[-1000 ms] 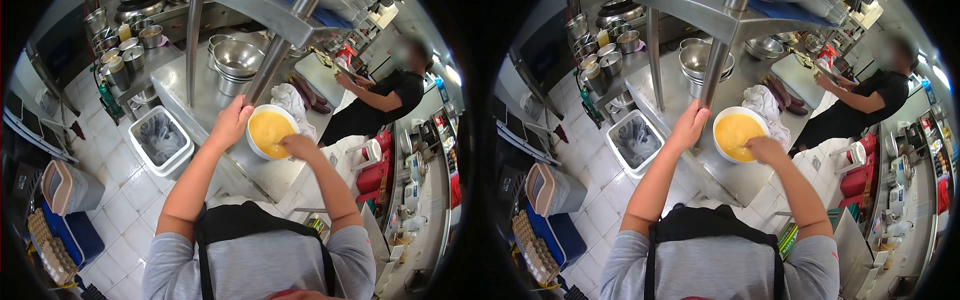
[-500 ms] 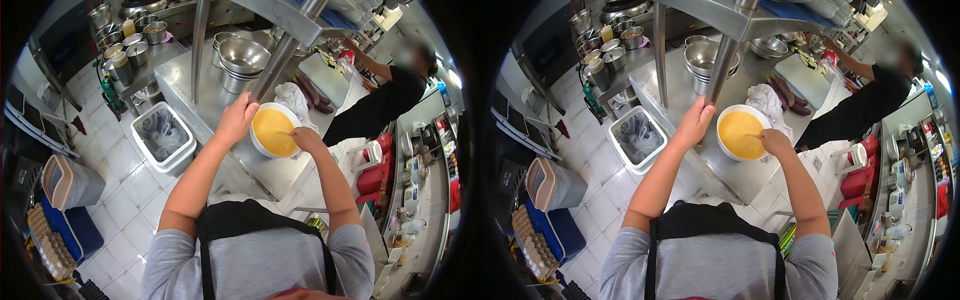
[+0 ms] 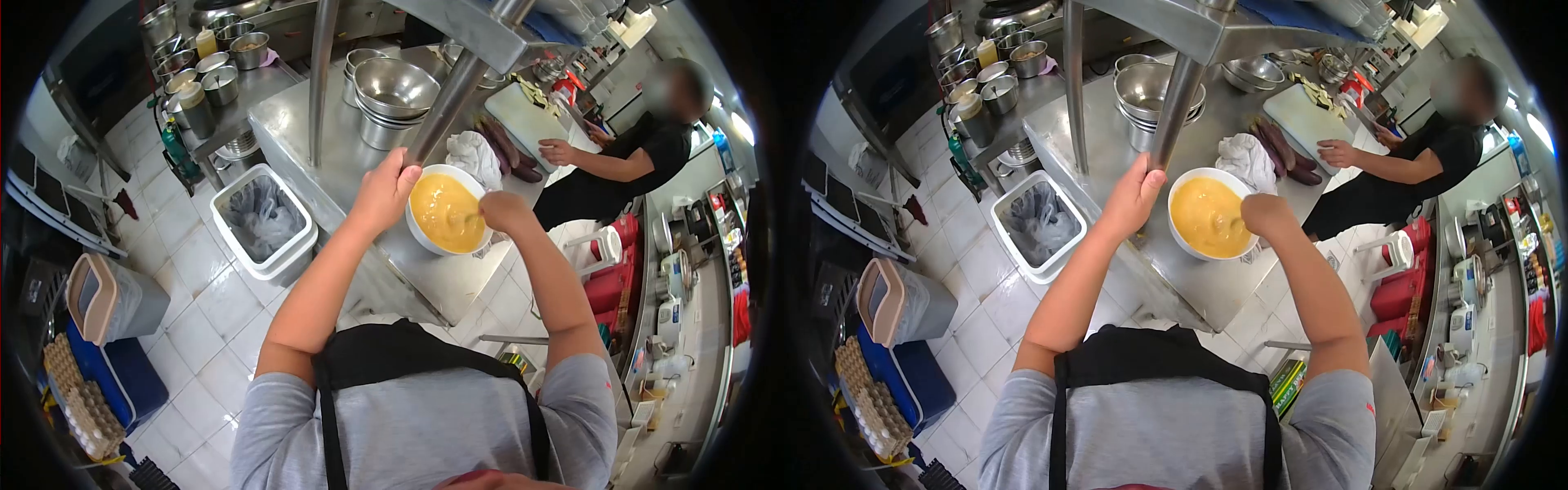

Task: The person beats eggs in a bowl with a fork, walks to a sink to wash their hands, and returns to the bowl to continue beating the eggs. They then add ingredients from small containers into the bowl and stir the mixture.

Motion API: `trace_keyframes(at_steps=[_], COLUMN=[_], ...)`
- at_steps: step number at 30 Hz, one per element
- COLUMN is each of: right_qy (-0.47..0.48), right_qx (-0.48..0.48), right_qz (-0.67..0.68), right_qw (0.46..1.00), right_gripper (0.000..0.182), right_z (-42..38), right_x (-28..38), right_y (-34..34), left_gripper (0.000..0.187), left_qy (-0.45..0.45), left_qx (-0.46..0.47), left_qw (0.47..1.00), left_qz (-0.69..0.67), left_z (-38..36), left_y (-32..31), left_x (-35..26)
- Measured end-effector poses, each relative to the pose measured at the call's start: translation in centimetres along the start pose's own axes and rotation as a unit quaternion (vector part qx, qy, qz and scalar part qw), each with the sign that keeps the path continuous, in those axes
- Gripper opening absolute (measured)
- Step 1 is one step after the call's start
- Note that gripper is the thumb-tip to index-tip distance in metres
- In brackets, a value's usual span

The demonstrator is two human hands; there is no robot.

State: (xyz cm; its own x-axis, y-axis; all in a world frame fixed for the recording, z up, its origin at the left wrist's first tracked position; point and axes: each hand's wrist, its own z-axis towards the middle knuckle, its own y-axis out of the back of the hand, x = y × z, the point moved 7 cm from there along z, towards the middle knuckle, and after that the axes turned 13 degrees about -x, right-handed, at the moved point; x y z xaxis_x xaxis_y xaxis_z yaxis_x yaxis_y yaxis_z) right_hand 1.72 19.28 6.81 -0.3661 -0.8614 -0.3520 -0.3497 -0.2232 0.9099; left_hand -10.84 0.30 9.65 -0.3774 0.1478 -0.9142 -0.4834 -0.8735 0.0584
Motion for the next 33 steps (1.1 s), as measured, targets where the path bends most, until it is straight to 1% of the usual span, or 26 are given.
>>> trace_keyframes(at_steps=[1, 2, 4, 5, 8, 12, 13, 16, 17, 20, 21, 24, 25, 28, 29, 32, 33], right_qy=[-0.012, 0.014, 0.070, 0.093, -0.017, 0.092, 0.081, -0.006, 0.041, 0.099, 0.043, -0.010, 0.019, 0.088, 0.028, 0.008, 0.014], right_qx=[-0.066, -0.051, -0.018, 0.016, 0.004, 0.037, 0.062, -0.029, -0.082, 0.061, 0.069, -0.050, -0.062, 0.038, 0.011, -0.088, -0.056], right_qz=[0.009, 0.044, 0.112, 0.090, 0.012, 0.101, 0.044, -0.015, 0.047, 0.048, 0.017, 0.001, 0.059, 0.148, 0.130, 0.148, 0.194], right_qw=[0.998, 0.998, 0.991, 0.991, 1.000, 0.990, 0.994, 0.999, 0.995, 0.992, 0.997, 0.999, 0.996, 0.984, 0.991, 0.985, 0.979], right_gripper=[0.017, 0.017, 0.016, 0.017, 0.017, 0.015, 0.016, 0.017, 0.016, 0.016, 0.017, 0.018, 0.018, 0.020, 0.019, 0.021, 0.021], right_z=[0.2, -0.1, -1.5, -0.7, 0.3, -1.0, -0.3, 0.7, 1.1, 0.0, -0.1, 0.6, 0.1, -0.1, 0.1, -0.5, -1.6], right_x=[0.7, 1.1, 3.3, 1.9, 0.0, 3.1, 1.5, 1.0, 1.8, 2.4, 1.1, 1.5, 2.7, 1.5, 0.0, 1.6, 2.7], right_y=[0.2, -0.2, 1.9, 0.5, 0.3, 2.1, 0.9, 1.0, 0.3, 1.1, 1.6, 1.5, 1.7, -0.4, -0.8, -1.5, -0.2], left_gripper=[0.030, 0.030, 0.029, 0.028, 0.028, 0.028, 0.028, 0.028, 0.028, 0.029, 0.030, 0.031, 0.031, 0.031, 0.031, 0.031, 0.031], left_qy=[-0.011, -0.010, -0.005, -0.009, -0.017, -0.016, -0.017, -0.010, -0.013, -0.017, -0.019, -0.015, -0.011, -0.044, -0.033, -0.010, -0.004], left_qx=[-0.011, -0.007, -0.002, -0.005, -0.008, -0.007, -0.002, -0.012, -0.011, -0.008, -0.006, -0.003, -0.006, -0.019, -0.015, -0.008, -0.006], left_qw=[1.000, 1.000, 1.000, 1.000, 1.000, 1.000, 1.000, 1.000, 1.000, 1.000, 1.000, 1.000, 1.000, 0.999, 0.999, 1.000, 1.000], left_qz=[-0.004, -0.007, -0.009, -0.010, -0.009, -0.004, -0.004, 0.003, 0.003, 0.009, 0.007, 0.011, 0.014, 0.017, 0.018, 0.015, 0.016], left_z=[0.2, 0.2, 0.3, 0.2, 0.2, 0.3, 0.2, 0.2, 0.1, 0.1, 0.2, 0.2, 0.2, 0.2, 0.2, 0.3, 0.2], left_y=[0.0, -0.2, -0.2, -0.1, -0.1, 0.0, 0.0, 0.1, 0.1, 0.1, 0.1, -0.1, 0.0, 0.1, 0.1, 0.0, 0.1], left_x=[-0.1, 0.0, 0.2, 0.1, -0.2, -0.1, -0.2, -0.5, -0.5, -0.1, -0.1, -0.2, -0.2, -0.2, -0.2, -0.4, -0.5])
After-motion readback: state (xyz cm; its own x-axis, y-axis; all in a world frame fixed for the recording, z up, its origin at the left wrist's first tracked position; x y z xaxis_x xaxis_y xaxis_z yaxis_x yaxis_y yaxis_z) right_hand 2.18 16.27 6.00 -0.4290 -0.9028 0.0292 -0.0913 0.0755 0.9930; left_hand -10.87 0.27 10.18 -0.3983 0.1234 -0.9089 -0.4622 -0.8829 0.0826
